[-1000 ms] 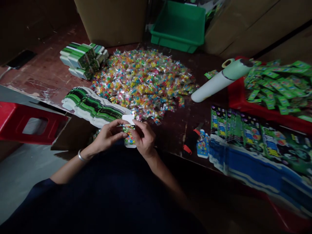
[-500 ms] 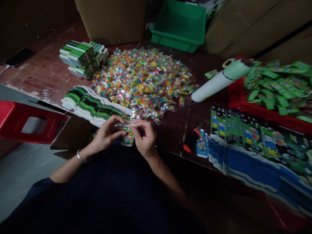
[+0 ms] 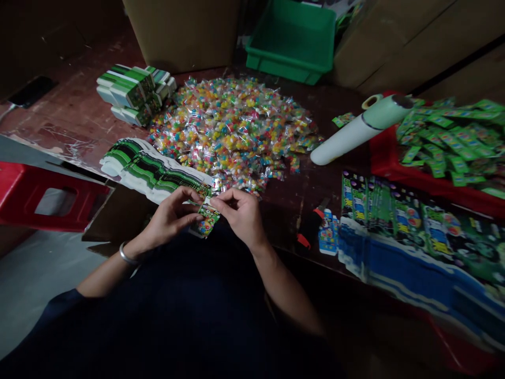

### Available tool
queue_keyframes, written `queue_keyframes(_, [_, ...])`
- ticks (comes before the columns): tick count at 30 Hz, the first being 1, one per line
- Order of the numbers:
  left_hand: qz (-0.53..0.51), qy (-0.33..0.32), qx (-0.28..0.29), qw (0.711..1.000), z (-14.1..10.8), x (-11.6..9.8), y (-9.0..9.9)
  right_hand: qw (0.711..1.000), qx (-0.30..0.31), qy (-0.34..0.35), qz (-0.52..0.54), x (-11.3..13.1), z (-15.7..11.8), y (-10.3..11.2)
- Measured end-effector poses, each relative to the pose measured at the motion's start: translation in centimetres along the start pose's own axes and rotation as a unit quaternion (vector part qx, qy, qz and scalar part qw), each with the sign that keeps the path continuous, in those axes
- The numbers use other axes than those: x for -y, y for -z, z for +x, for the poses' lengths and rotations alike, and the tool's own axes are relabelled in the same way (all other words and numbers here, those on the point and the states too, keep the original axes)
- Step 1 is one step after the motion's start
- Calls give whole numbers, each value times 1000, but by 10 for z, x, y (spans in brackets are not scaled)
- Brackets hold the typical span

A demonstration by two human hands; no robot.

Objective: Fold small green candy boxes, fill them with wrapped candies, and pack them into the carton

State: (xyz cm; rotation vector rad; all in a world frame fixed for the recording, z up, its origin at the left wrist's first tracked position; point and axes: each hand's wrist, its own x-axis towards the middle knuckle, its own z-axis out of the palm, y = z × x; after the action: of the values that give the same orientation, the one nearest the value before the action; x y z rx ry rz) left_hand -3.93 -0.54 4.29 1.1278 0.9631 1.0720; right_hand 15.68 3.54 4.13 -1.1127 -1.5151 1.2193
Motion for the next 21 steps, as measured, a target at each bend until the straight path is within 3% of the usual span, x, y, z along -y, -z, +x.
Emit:
queue_keyframes(3, [2, -5, 3, 1000, 0, 3, 1, 1000, 16, 13, -18, -1, 4, 5])
queue_keyframes(9, [28, -17, -8, 999, -1, 10, 3, 980, -9, 167, -110, -8, -14, -6])
queue_keyframes(12, [53, -9, -11, 998, -2, 13, 2, 970, -30, 201, -133, -18, -23, -8])
queue_keyframes(15, [32, 38, 4, 999, -1, 17, 4, 976, -18, 164, -145, -33, -21, 11])
queue_keyframes(17, [35, 64, 4, 997, 1, 20, 7, 970, -71, 109, -207, -45, -14, 35])
queue_keyframes(19, [58, 74, -11, 996, 3, 23, 12, 930, -120, 69, -342, -59, -7, 58])
queue_keyframes(21, [59, 80, -28, 995, 4, 24, 16, 885, -104, 51, -451, -71, -1, 74])
